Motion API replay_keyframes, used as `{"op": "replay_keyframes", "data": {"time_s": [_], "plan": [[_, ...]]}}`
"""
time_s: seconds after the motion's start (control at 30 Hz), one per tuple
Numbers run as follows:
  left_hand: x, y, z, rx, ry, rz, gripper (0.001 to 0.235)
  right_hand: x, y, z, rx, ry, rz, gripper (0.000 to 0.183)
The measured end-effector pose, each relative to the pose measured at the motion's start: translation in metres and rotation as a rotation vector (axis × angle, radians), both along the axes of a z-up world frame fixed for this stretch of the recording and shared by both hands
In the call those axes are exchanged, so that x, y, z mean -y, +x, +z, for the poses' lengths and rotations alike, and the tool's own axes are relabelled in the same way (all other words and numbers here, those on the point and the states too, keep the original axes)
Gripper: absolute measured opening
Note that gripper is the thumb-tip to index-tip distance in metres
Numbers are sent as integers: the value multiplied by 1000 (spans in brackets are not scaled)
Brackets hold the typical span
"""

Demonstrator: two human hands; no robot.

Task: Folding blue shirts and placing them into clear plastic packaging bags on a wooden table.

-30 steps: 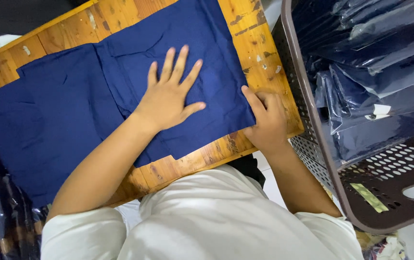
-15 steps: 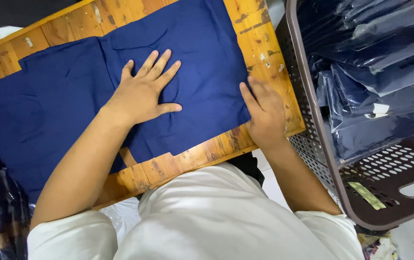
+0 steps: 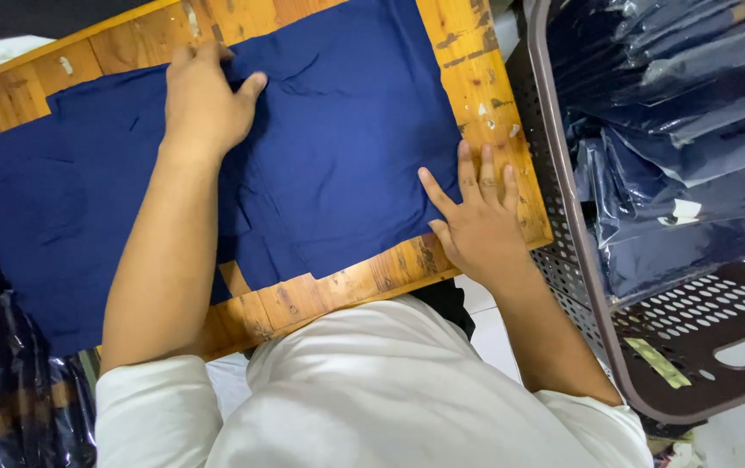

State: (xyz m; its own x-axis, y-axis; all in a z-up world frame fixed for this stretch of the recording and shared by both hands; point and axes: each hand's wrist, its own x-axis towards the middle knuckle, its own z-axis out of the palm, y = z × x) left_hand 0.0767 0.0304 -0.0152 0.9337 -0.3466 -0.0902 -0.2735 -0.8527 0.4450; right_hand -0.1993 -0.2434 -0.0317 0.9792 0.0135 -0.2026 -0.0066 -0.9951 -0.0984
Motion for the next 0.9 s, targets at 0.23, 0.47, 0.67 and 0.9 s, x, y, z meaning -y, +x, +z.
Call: {"op": "replay_keyframes", "data": {"time_s": [0.23,0.47,0.67,0.9], "plan": [[1,34,0,-217,35,-52,51,1,4,7,-71,58,-16,65],[-14,51,-27,-27,-300,66,18,-3,1,4,-42,21,31,67],[-12,36,-27,328,-255,-48,32,-19,5,4,-58,18,16,66],[61,-71,17,307,70,-472,79,-28,8,20,57,17,63,87]]}}
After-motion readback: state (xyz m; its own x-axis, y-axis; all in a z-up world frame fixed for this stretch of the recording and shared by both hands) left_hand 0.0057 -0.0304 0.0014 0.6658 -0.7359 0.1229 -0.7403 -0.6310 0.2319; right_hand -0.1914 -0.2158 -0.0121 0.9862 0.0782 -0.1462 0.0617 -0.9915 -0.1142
